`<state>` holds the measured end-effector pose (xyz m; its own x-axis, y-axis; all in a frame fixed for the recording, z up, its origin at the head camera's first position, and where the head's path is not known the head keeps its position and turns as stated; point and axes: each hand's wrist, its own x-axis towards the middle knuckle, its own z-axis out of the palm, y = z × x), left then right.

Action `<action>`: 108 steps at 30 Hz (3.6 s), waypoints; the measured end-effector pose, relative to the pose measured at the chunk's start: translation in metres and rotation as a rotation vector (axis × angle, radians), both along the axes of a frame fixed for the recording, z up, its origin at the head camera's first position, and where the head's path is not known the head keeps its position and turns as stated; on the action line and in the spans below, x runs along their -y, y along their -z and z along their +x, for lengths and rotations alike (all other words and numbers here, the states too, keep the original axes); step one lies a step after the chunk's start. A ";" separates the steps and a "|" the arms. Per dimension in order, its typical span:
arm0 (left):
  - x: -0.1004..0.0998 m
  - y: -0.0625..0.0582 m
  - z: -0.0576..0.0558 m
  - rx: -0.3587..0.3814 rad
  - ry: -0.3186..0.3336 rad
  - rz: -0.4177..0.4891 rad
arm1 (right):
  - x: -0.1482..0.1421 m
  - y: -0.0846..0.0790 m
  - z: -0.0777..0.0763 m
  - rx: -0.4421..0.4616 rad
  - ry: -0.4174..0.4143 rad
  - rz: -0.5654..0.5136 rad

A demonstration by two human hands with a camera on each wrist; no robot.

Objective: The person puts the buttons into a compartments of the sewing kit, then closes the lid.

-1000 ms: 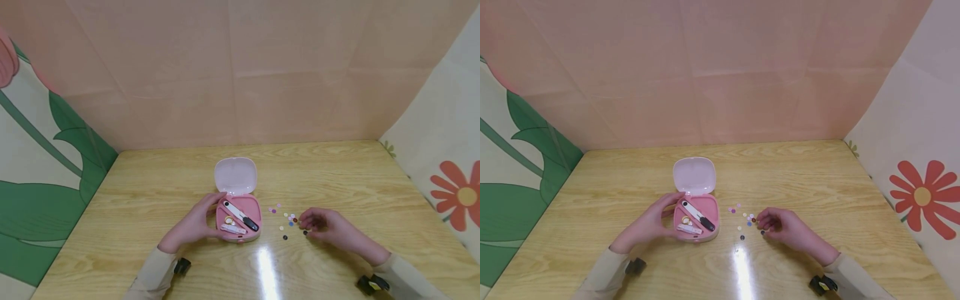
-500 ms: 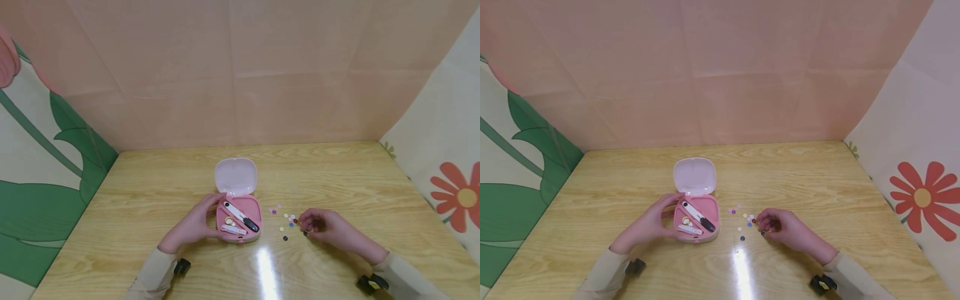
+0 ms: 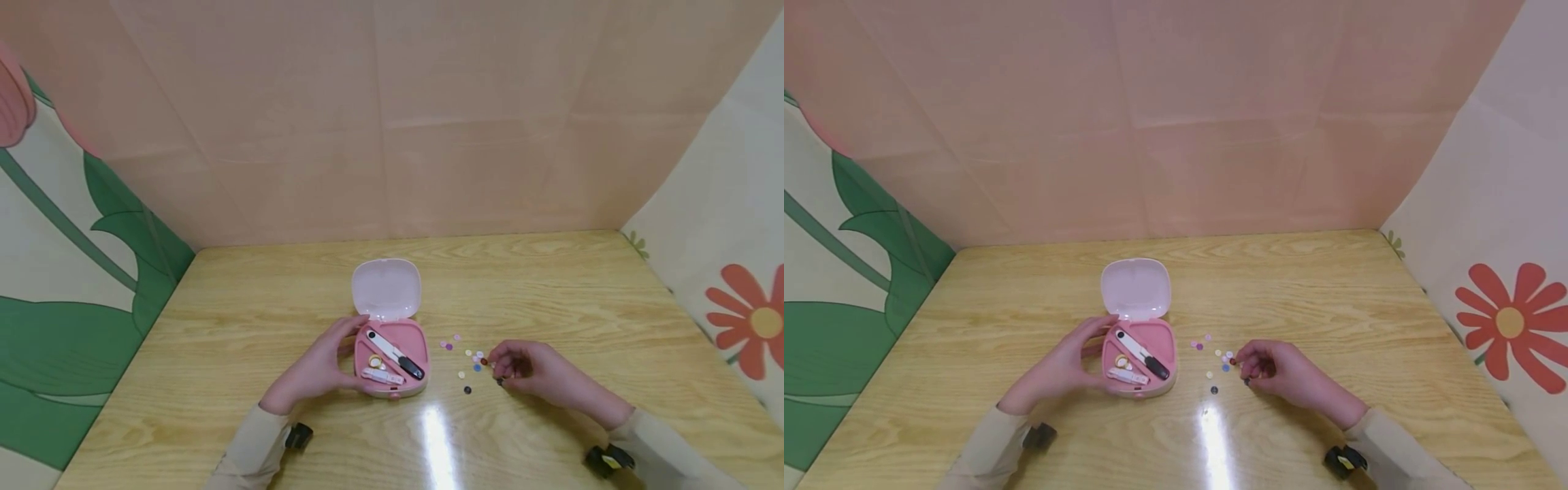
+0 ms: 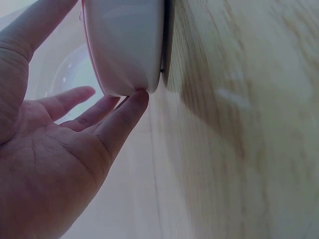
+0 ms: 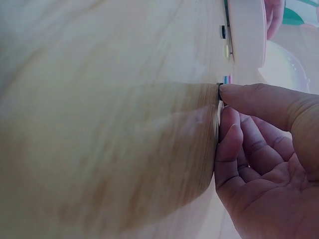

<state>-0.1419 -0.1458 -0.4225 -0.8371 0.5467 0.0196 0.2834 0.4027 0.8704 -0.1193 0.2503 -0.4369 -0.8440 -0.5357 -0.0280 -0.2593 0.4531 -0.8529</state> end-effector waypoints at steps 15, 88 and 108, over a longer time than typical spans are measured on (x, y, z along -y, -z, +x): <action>-0.001 0.002 0.001 0.017 -0.020 0.000 | -0.001 -0.001 0.000 -0.009 -0.044 -0.022; 0.000 0.002 -0.001 0.006 0.024 0.040 | 0.034 -0.035 -0.024 0.072 0.092 -0.194; 0.000 0.004 -0.001 -0.003 0.034 0.034 | 0.050 -0.038 -0.034 0.097 0.088 -0.203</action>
